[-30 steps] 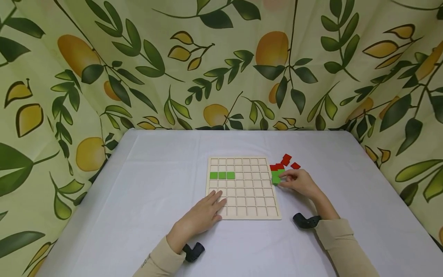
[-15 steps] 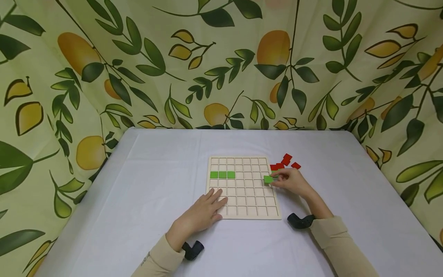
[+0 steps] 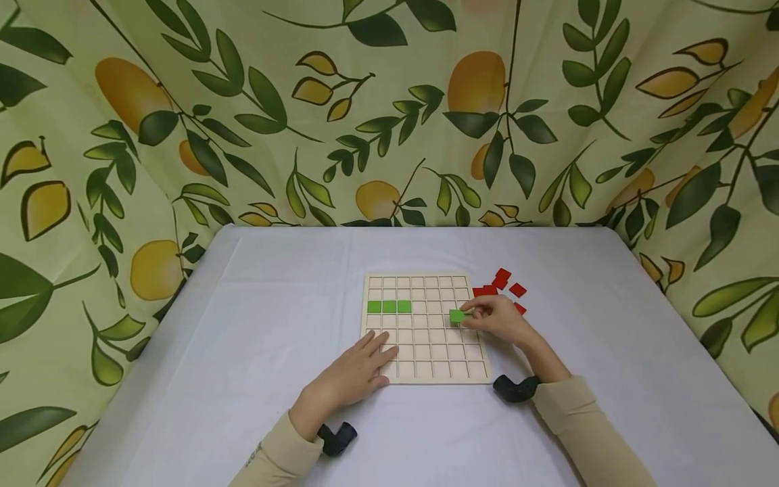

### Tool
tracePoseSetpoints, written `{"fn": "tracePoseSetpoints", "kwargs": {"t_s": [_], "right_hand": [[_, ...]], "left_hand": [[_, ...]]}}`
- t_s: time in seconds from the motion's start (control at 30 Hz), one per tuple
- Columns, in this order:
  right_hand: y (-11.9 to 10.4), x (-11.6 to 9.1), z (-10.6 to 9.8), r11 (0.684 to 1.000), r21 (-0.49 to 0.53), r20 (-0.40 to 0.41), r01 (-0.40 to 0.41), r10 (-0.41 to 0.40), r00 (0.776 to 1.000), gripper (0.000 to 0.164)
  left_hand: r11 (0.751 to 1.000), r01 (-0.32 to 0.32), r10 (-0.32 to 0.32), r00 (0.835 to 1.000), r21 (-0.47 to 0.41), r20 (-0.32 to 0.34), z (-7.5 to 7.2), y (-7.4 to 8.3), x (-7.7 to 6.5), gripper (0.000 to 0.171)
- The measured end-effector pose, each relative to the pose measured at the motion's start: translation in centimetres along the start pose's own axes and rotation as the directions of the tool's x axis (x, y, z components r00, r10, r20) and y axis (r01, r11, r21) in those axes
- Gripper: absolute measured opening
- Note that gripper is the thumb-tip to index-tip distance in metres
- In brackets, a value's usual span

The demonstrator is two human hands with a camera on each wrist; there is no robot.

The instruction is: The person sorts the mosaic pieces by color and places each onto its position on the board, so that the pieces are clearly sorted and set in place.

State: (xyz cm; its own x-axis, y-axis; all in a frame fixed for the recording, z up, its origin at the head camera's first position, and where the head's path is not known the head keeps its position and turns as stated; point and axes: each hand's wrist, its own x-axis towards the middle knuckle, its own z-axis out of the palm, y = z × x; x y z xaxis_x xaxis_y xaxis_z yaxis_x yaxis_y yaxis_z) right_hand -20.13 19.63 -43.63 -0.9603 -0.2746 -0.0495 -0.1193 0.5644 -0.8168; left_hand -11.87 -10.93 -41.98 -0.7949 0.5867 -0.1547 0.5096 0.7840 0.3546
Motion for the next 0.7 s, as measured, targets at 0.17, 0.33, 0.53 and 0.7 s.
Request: {"fn": "tracePoseSetpoints", "kwargs": {"t_s": [0.17,0.33,0.53,0.7], "right_hand": [[-0.5,0.3,0.3,0.999,0.024,0.011,0.023,-0.023,1.000,0.029],[-0.8,0.6,0.7,0.999,0.033,0.017,0.042,-0.043,0.999,0.029],[-0.6,1.0,1.5,0.999,0.024,0.012,0.040,-0.040,0.999,0.027],[-0.8,1.4,2.1,0.999,0.051,0.025,0.007,-0.008,1.000,0.027]], "left_hand": [[0.998,-0.032,0.034,0.999,0.055,-0.040,-0.1,-0.3,0.2,0.051],[0.997,-0.044,0.048,0.997,0.069,-0.059,-0.1,-0.5,0.4,0.049],[0.997,-0.042,0.046,0.997,0.068,-0.056,-0.3,-0.5,0.3,0.048],[0.996,-0.045,0.050,0.997,0.074,-0.061,-0.4,-0.5,0.3,0.048]]}}
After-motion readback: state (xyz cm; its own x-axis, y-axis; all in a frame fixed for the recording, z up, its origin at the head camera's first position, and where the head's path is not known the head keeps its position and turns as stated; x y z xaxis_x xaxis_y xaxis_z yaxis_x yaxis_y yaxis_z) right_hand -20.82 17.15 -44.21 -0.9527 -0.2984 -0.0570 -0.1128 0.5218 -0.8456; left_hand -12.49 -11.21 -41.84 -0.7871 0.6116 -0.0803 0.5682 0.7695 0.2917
